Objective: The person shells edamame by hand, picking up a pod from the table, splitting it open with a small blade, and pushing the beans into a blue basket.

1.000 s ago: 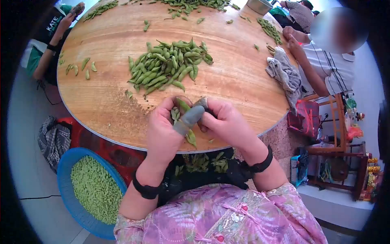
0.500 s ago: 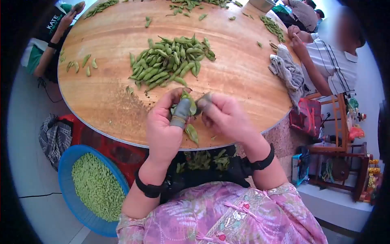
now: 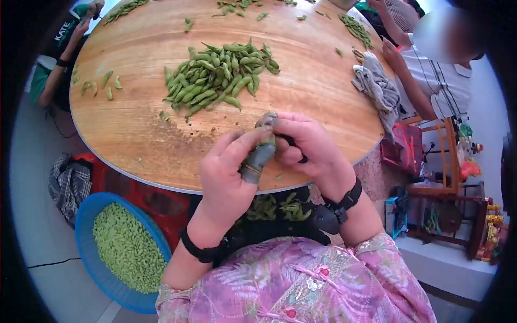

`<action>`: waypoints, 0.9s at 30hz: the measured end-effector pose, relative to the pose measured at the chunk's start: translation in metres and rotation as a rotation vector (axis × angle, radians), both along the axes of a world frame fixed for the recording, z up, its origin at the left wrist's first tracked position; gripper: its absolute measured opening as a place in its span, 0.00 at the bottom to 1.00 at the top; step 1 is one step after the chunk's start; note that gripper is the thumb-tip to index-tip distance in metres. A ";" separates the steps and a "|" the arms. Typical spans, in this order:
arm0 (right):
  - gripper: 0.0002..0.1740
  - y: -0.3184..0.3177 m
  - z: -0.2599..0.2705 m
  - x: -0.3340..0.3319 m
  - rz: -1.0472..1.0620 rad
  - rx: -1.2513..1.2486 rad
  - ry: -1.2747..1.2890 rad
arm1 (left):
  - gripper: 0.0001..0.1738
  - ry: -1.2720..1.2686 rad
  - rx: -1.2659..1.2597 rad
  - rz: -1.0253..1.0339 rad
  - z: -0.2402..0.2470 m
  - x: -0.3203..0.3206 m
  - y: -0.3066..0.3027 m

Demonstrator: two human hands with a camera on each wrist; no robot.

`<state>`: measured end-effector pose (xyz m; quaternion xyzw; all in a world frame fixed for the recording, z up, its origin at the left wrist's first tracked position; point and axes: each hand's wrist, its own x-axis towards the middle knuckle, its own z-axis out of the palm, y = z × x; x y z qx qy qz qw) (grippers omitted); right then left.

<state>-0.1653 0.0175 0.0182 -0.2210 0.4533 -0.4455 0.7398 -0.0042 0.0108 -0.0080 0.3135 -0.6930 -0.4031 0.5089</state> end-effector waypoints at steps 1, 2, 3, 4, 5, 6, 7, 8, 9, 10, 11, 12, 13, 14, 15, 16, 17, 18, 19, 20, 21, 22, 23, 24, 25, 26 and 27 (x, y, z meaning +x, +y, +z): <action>0.08 0.001 -0.001 0.000 -0.010 0.008 -0.053 | 0.13 -0.036 -0.050 -0.001 -0.001 0.002 0.000; 0.08 0.001 -0.002 0.000 -0.020 0.016 -0.107 | 0.13 -0.073 -0.101 -0.001 -0.001 0.003 0.000; 0.08 0.001 -0.002 0.001 -0.021 0.017 -0.107 | 0.13 -0.073 -0.100 -0.003 -0.002 0.002 0.001; 0.08 0.002 0.000 0.003 -0.038 -0.015 -0.065 | 0.11 -0.091 -0.084 0.039 -0.002 0.001 0.002; 0.09 0.002 0.002 0.005 -0.053 -0.047 -0.023 | 0.10 -0.109 -0.069 0.080 -0.002 0.000 0.002; 0.09 0.001 0.006 0.004 -0.052 -0.047 -0.022 | 0.10 -0.108 -0.069 0.082 -0.001 0.001 0.001; 0.09 -0.001 0.013 -0.001 -0.071 -0.141 0.027 | 0.08 -0.080 0.135 0.054 0.001 0.003 0.000; 0.10 -0.001 0.020 -0.005 -0.090 -0.235 0.076 | 0.06 -0.051 0.340 0.026 0.003 0.005 -0.001; 0.10 0.000 0.026 -0.010 -0.088 -0.235 0.076 | 0.06 -0.050 0.340 0.027 0.003 0.009 -0.003; 0.12 0.001 0.033 -0.016 0.236 -0.362 0.274 | 0.06 0.204 0.529 -0.027 0.003 0.015 -0.005; 0.14 0.001 0.040 -0.017 0.561 -0.482 0.470 | 0.07 0.460 0.715 -0.085 0.003 0.020 -0.007; 0.15 -0.004 0.048 -0.010 0.657 -0.484 0.657 | 0.09 0.493 0.725 -0.081 0.004 0.023 -0.008; 0.15 -0.012 0.043 -0.004 0.658 -0.483 0.658 | 0.09 0.495 0.725 -0.082 0.004 0.026 -0.008; 0.15 -0.023 0.034 0.000 0.489 -0.595 1.030 | 0.09 0.329 0.637 -0.101 0.004 0.029 -0.008; 0.17 -0.034 0.024 0.004 0.296 -0.698 1.395 | 0.09 0.165 0.547 -0.119 0.005 0.032 -0.006; 0.16 -0.047 0.013 0.006 0.179 -0.868 1.471 | 0.07 0.044 0.601 -0.180 0.015 0.035 -0.003; 0.16 -0.053 0.004 0.011 0.181 -0.874 1.468 | 0.07 0.045 0.599 -0.175 0.013 0.036 0.000; 0.16 -0.058 -0.001 0.017 0.236 -0.857 1.636 | 0.06 -0.029 0.487 -0.234 0.010 0.035 0.002; 0.16 -0.061 -0.004 0.020 0.291 -0.835 1.804 | 0.06 -0.104 0.374 -0.293 0.010 0.035 0.002; 0.16 -0.063 -0.005 0.021 0.342 -0.807 1.808 | 0.07 -0.163 0.393 -0.283 0.016 0.038 0.001; 0.16 -0.062 -0.004 0.018 0.345 -0.811 1.810 | 0.07 -0.160 0.392 -0.280 0.015 0.037 -0.001; 0.15 -0.057 -0.003 0.012 0.305 -0.801 1.629 | 0.08 -0.131 0.264 -0.127 0.013 0.036 -0.003; 0.14 -0.055 -0.001 0.008 0.273 -0.795 1.447 | 0.09 -0.098 0.134 0.035 0.010 0.035 -0.005; 0.14 -0.051 0.003 0.006 0.279 -0.804 1.447 | 0.09 -0.095 0.132 0.044 0.009 0.034 -0.004; 0.12 -0.044 0.009 0.005 0.323 -0.624 1.213 | 0.10 -0.148 0.060 0.118 0.010 0.030 -0.003; 0.09 -0.038 0.014 0.005 0.355 -0.451 0.980 | 0.12 -0.200 -0.020 0.191 0.010 0.028 -0.004; 0.07 -0.029 0.006 0.008 0.294 -0.398 0.795 | 0.12 -0.189 -0.050 0.198 0.011 0.027 -0.005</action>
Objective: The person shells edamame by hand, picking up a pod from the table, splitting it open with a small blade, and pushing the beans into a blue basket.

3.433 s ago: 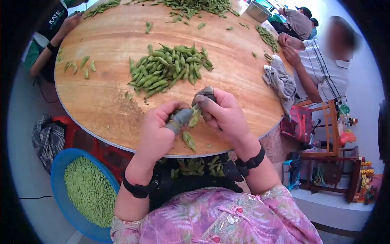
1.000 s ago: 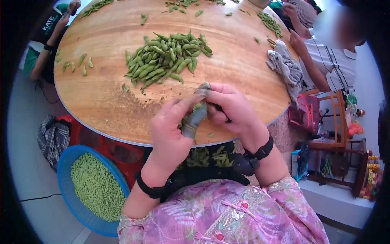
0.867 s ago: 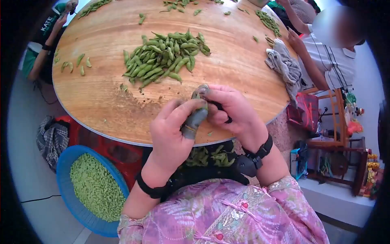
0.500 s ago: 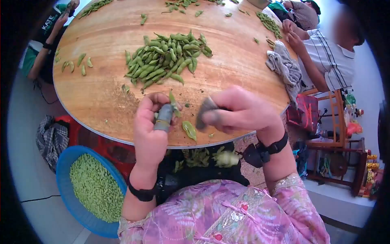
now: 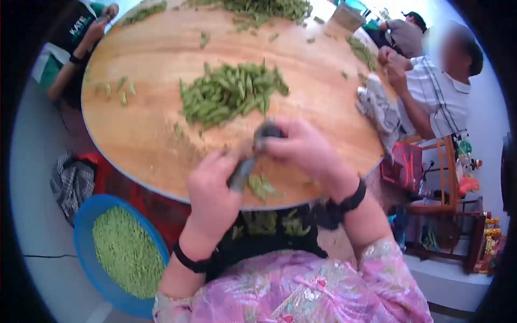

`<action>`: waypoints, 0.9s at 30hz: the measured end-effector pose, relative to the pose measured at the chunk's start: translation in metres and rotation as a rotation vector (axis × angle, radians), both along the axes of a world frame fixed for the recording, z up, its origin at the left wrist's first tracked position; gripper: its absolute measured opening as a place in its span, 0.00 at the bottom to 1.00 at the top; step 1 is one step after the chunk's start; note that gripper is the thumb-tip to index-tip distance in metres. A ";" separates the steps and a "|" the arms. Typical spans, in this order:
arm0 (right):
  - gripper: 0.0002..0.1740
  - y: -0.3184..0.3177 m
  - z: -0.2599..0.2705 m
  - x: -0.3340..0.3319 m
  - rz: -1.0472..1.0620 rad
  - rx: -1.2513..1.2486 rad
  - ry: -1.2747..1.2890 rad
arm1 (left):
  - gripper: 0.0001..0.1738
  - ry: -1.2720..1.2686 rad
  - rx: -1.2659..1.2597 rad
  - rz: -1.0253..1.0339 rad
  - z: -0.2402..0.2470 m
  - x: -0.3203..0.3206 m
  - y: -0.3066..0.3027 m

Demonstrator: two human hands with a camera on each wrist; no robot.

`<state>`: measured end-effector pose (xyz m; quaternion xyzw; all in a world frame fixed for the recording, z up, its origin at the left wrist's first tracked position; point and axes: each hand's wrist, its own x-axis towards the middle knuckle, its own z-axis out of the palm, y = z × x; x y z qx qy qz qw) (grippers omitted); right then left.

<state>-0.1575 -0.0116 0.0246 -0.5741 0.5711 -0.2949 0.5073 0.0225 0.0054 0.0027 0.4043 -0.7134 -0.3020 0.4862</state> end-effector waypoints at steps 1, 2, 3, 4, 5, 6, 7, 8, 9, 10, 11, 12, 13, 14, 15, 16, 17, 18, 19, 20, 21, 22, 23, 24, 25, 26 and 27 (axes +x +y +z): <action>0.05 0.008 -0.006 0.002 -0.041 0.043 -0.180 | 0.10 -0.080 -0.039 0.005 0.000 -0.001 0.001; 0.04 0.015 0.009 0.003 -0.059 0.162 -0.255 | 0.09 -0.154 -0.089 0.013 0.002 -0.003 -0.002; 0.06 0.018 0.015 0.003 -0.065 0.257 -0.356 | 0.12 -0.103 -0.080 -0.009 0.004 -0.004 -0.003; 0.06 0.019 0.018 0.004 -0.062 0.237 -0.411 | 0.14 -0.057 -0.066 -0.035 0.005 -0.005 -0.004; 0.05 0.020 0.009 0.000 -0.036 0.199 -0.399 | 0.13 0.036 0.057 -0.069 0.007 -0.006 -0.005; 0.12 0.020 0.009 -0.002 0.004 0.132 -0.298 | 0.11 0.124 0.193 -0.108 0.008 -0.007 -0.004; 0.13 0.023 0.010 -0.001 -0.032 0.074 -0.282 | 0.11 0.131 0.170 -0.108 0.006 -0.010 -0.004; 0.13 0.025 0.011 0.001 -0.070 0.023 -0.271 | 0.10 0.489 0.410 -0.156 0.001 -0.014 -0.004; 0.13 0.026 0.011 0.002 -0.067 0.015 -0.271 | 0.09 0.843 0.656 -0.203 0.000 -0.017 -0.004; 0.12 0.026 0.011 0.003 -0.055 -0.055 -0.247 | 0.09 0.840 0.651 -0.202 0.000 -0.018 -0.004; 0.11 0.027 0.010 0.003 -0.045 -0.125 -0.225 | 0.08 0.898 0.679 -0.208 0.002 -0.019 -0.004; 0.11 0.027 0.008 0.001 -0.046 -0.129 -0.230 | 0.08 0.956 0.709 -0.215 0.004 -0.021 -0.004; 0.12 0.028 0.006 -0.001 0.036 -0.009 -0.300 | 0.08 0.948 0.708 -0.216 0.005 -0.020 -0.004; 0.14 0.029 0.005 -0.004 0.116 0.110 -0.368 | 0.07 0.952 0.754 -0.218 0.004 -0.019 -0.004; 0.15 0.029 0.014 -0.005 0.145 0.153 -0.359 | 0.07 0.956 0.800 -0.220 0.004 -0.019 -0.005; 0.15 0.029 0.013 -0.008 0.139 0.150 -0.363 | 0.07 0.949 0.801 -0.225 0.004 -0.020 -0.005; 0.13 0.029 0.010 -0.009 0.133 0.195 -0.440 | 0.07 0.963 0.812 -0.226 0.003 -0.020 -0.006; 0.12 0.028 0.007 -0.010 0.129 0.241 -0.517 | 0.06 0.978 0.823 -0.226 0.003 -0.020 -0.006; 0.12 0.028 0.004 -0.011 0.128 0.238 -0.520 | 0.06 0.974 0.822 -0.228 0.002 -0.019 -0.006; 0.12 0.027 0.002 -0.012 0.144 0.240 -0.527 | 0.07 0.928 0.816 -0.225 0.001 -0.019 -0.006; 0.12 0.027 0.000 -0.013 0.160 0.243 -0.534 | 0.07 0.884 0.810 -0.222 0.001 -0.020 -0.006; 0.12 0.027 -0.001 -0.013 0.158 0.240 -0.536 | 0.07 0.880 0.809 -0.224 0.002 -0.023 -0.005; 0.11 0.027 -0.001 -0.013 0.150 0.206 -0.506 | 0.07 0.861 0.788 -0.173 0.004 -0.028 -0.003; 0.11 0.026 -0.001 -0.013 0.141 0.171 -0.475 | 0.07 0.843 0.764 -0.124 0.006 -0.033 -0.003; 0.11 0.026 -0.001 -0.014 0.139 0.165 -0.475 | 0.07 0.840 0.761 -0.129 0.004 -0.033 -0.003; 0.11 0.028 -0.001 -0.015 0.148 0.174 -0.493 | 0.07 0.881 0.792 -0.198 0.000 -0.031 -0.002; 0.11 0.028 -0.002 -0.015 0.157 0.185 -0.512 | 0.07 0.919 0.824 -0.266 -0.002 -0.029 -0.002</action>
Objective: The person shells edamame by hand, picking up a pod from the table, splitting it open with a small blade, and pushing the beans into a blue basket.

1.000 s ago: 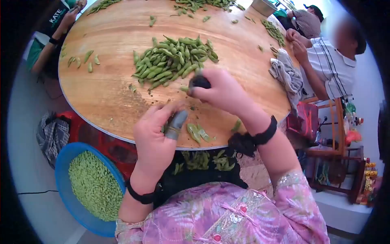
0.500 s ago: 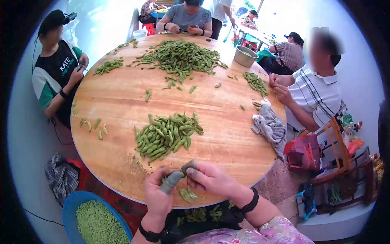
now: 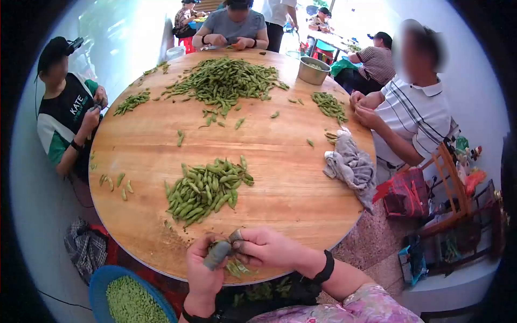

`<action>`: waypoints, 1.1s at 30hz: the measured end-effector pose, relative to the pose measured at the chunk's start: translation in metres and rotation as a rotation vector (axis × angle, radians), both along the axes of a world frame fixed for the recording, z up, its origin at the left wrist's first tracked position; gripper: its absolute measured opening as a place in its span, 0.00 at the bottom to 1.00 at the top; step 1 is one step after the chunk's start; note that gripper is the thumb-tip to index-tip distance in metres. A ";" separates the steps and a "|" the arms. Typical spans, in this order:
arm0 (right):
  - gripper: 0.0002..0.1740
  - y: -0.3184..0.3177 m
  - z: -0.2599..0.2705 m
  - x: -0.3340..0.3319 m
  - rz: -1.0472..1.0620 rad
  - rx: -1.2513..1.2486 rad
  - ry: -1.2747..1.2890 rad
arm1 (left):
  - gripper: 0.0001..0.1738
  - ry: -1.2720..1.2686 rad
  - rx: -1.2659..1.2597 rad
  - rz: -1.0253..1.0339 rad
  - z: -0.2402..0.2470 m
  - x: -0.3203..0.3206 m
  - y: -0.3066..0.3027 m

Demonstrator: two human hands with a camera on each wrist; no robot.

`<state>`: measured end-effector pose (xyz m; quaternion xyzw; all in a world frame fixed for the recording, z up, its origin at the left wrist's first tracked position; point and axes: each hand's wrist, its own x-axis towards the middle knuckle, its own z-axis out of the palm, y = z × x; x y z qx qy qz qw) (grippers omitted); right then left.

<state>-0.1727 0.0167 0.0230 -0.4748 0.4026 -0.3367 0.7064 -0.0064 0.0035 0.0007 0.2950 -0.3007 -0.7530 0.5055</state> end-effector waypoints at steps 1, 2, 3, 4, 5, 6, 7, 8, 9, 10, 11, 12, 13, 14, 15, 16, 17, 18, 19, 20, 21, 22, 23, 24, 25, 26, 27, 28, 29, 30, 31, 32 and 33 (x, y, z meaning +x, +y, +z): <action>0.11 0.000 -0.001 0.000 -0.002 0.002 -0.004 | 0.07 -0.004 0.002 -0.002 0.000 0.001 -0.001; 0.11 0.002 -0.002 -0.001 0.024 0.048 -0.066 | 0.07 0.035 0.042 -0.034 0.000 0.003 -0.002; 0.11 0.004 -0.004 -0.001 0.051 0.099 -0.130 | 0.07 0.073 0.087 -0.064 0.001 0.004 -0.002; 0.11 0.007 -0.005 -0.002 0.056 0.124 -0.140 | 0.07 0.064 0.112 -0.057 0.001 0.004 -0.001; 0.10 0.008 -0.007 -0.002 0.047 0.207 -0.216 | 0.08 0.139 0.063 -0.111 -0.001 0.005 0.001; 0.11 0.006 -0.008 -0.002 0.043 0.286 -0.290 | 0.08 0.215 0.006 -0.157 0.000 0.005 0.000; 0.11 0.005 -0.011 -0.001 0.060 0.322 -0.303 | 0.08 0.203 0.038 -0.133 0.002 0.002 0.002; 0.10 0.005 -0.016 0.000 0.006 0.118 -0.151 | 0.08 0.057 -0.007 -0.054 0.004 -0.003 0.006; 0.09 0.003 -0.019 0.000 -0.047 -0.098 0.005 | 0.08 -0.089 -0.061 0.017 0.006 -0.008 0.007; 0.09 0.003 -0.020 -0.001 -0.033 -0.076 -0.007 | 0.08 -0.101 -0.039 0.030 0.005 -0.012 0.008; 0.09 0.003 -0.019 0.000 -0.088 -0.197 0.080 | 0.08 -0.197 -0.104 0.076 0.003 -0.015 0.009; 0.09 0.002 -0.016 -0.001 -0.145 -0.325 0.169 | 0.08 -0.290 -0.175 0.119 0.002 -0.016 0.008; 0.09 0.000 -0.008 -0.004 -0.139 -0.315 0.161 | 0.08 -0.299 -0.165 0.123 0.003 -0.016 0.007; 0.09 -0.001 0.001 -0.009 -0.101 -0.121 0.098 | 0.08 -0.290 -0.164 0.124 0.004 -0.016 0.007; 0.09 -0.003 0.006 -0.013 -0.063 0.074 0.037 | 0.08 -0.279 -0.163 0.126 0.004 -0.015 0.008; 0.08 -0.006 0.004 -0.016 -0.026 0.087 -0.004 | 0.08 -0.252 -0.155 0.147 0.005 -0.016 0.010; 0.08 -0.013 0.004 -0.022 -0.021 0.095 -0.007 | 0.08 -0.256 -0.147 0.150 0.005 -0.017 0.010; 0.09 -0.022 0.005 -0.029 0.084 -0.107 0.268 | 0.08 -0.253 -0.141 0.162 0.004 -0.017 0.009; 0.10 -0.033 0.006 -0.034 0.189 -0.311 0.541 | 0.08 -0.250 -0.136 0.173 0.003 -0.018 0.008; 0.11 -0.047 0.002 -0.039 0.031 -0.497 0.712 | 0.08 -0.252 -0.132 0.174 0.001 -0.018 0.007; 0.12 -0.062 -0.002 -0.045 -0.133 -0.684 0.878 | 0.09 -0.248 -0.124 0.197 -0.001 -0.018 0.006; 0.12 -0.077 0.000 -0.052 -0.213 -0.683 0.997 | 0.10 -0.243 -0.116 0.218 -0.002 -0.018 0.006; 0.12 -0.090 0.002 -0.058 -0.296 -0.680 1.118 | 0.10 -0.243 -0.113 0.215 -0.002 -0.017 0.007; 0.12 -0.097 -0.002 -0.062 -0.297 -0.678 1.119 | 0.12 -0.320 -0.119 0.135 -0.001 -0.015 0.009; 0.12 -0.104 -0.010 -0.065 -0.299 -0.743 1.136 | 0.14 -0.397 -0.126 0.054 0.000 -0.013 0.009; 0.12 -0.107 -0.018 -0.067 -0.301 -0.807 1.151 | 0.14 -0.396 -0.124 0.052 0.001 -0.013 0.009; 0.12 -0.105 -0.016 -0.066 -0.300 -0.803 1.152 | 0.13 -0.478 -0.174 -0.007 0.003 -0.013 0.010; 0.10 -0.101 -0.013 -0.064 -0.240 -0.757 1.109 | 0.12 -0.559 -0.223 -0.065 0.003 -0.012 0.011; 0.10 -0.097 -0.011 -0.061 -0.180 -0.710 1.065 | 0.12 -0.559 -0.218 -0.067 0.004 -0.012 0.011; 0.10 -0.092 -0.011 -0.060 -0.177 -0.706 1.065 | 0.12 -0.603 -0.261 -0.024 0.005 -0.013 0.011; 0.10 -0.086 -0.011 -0.060 -0.214 -0.650 0.958 | 0.12 -0.646 -0.304 0.018 0.005 -0.014 0.010; 0.11 -0.079 -0.011 -0.059 -0.252 -0.593 0.851 | 0.12 -0.645 -0.301 0.013 0.004 -0.013 0.009; 0.11 -0.072 -0.008 -0.059 -0.256 -0.586 0.853 | 0.12 -0.628 -0.282 0.019 0.002 -0.012 0.008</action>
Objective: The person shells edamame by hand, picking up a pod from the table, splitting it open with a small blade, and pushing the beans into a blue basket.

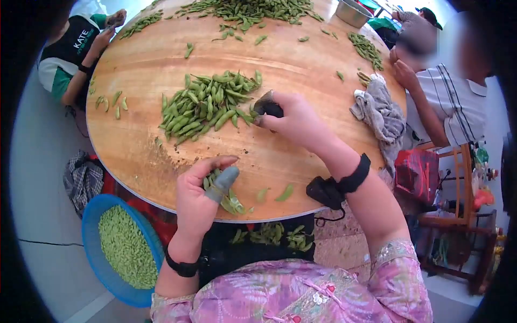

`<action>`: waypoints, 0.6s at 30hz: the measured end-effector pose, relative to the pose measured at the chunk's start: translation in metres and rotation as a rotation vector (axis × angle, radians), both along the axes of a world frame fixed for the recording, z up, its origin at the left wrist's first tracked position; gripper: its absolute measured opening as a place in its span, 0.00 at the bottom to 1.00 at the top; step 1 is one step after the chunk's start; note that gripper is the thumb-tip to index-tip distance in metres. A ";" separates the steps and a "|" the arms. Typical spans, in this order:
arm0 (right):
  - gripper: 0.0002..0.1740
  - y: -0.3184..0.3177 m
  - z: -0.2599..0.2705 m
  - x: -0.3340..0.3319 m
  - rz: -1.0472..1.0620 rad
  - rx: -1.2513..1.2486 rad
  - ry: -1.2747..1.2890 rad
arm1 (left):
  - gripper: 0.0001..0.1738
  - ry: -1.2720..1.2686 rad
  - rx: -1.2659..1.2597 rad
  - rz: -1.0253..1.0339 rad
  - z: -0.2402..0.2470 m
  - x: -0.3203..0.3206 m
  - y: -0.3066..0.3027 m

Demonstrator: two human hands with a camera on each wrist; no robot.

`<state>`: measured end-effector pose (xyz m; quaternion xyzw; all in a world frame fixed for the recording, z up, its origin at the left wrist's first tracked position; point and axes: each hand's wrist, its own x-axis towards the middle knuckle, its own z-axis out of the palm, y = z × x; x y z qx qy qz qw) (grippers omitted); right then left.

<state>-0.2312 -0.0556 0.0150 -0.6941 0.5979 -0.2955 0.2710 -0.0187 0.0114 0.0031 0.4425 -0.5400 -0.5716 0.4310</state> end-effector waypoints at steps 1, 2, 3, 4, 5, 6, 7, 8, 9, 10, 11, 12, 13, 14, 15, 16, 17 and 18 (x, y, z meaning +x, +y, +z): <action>0.12 0.006 0.005 0.000 -0.006 0.095 -0.113 | 0.13 0.019 0.015 0.009 -0.001 0.000 -0.002; 0.13 0.012 0.008 0.002 -0.011 0.188 -0.226 | 0.13 0.022 0.017 0.003 0.000 -0.002 -0.003; 0.13 0.017 0.010 0.005 -0.017 0.188 -0.225 | 0.14 0.084 0.037 0.028 0.002 -0.005 -0.004; 0.11 0.021 0.010 0.009 0.002 0.124 -0.248 | 0.15 0.143 0.059 0.053 0.002 -0.008 -0.005; 0.10 0.026 0.011 0.013 0.023 0.058 -0.269 | 0.15 0.142 0.060 0.051 0.002 -0.011 -0.007; 0.10 0.031 0.015 0.018 0.022 0.059 -0.270 | 0.15 0.260 0.095 0.053 0.002 -0.014 -0.010; 0.10 0.037 0.021 0.023 0.046 0.206 -0.366 | 0.16 0.378 0.129 0.054 0.002 -0.014 -0.012; 0.09 0.041 0.023 0.026 0.068 0.354 -0.462 | 0.16 0.377 0.130 0.050 0.003 -0.011 -0.014; 0.09 0.044 0.021 0.025 0.065 0.354 -0.462 | 0.16 0.433 0.199 -0.040 0.005 -0.007 -0.016; 0.09 0.046 0.018 0.023 0.139 0.543 -0.683 | 0.17 0.488 0.266 -0.129 0.006 -0.004 -0.018; 0.09 0.047 0.016 0.024 0.216 0.730 -0.905 | 0.17 0.487 0.267 -0.129 0.005 0.001 -0.020; 0.09 0.048 0.017 0.027 0.216 0.730 -0.907 | 0.15 0.605 0.344 -0.223 0.003 0.005 -0.022; 0.08 0.051 0.019 0.031 0.221 0.809 -1.052 | 0.14 0.722 0.423 -0.317 0.001 0.009 -0.022; 0.06 0.054 0.021 0.034 0.227 0.887 -1.197 | 0.14 0.721 0.424 -0.318 0.001 0.010 -0.021; 0.06 0.056 0.023 0.038 0.228 0.886 -1.197 | 0.12 0.763 0.449 -0.310 0.001 0.010 -0.021; 0.06 0.058 0.024 0.041 0.237 0.880 -1.101 | 0.10 0.807 0.474 -0.302 0.000 0.011 -0.020; 0.07 0.061 0.026 0.044 0.246 0.874 -1.005 | 0.10 0.808 0.475 -0.301 -0.003 0.014 -0.021; 0.07 0.063 0.027 0.049 0.247 0.875 -1.003 | 0.08 0.813 0.426 -0.262 -0.005 0.017 -0.022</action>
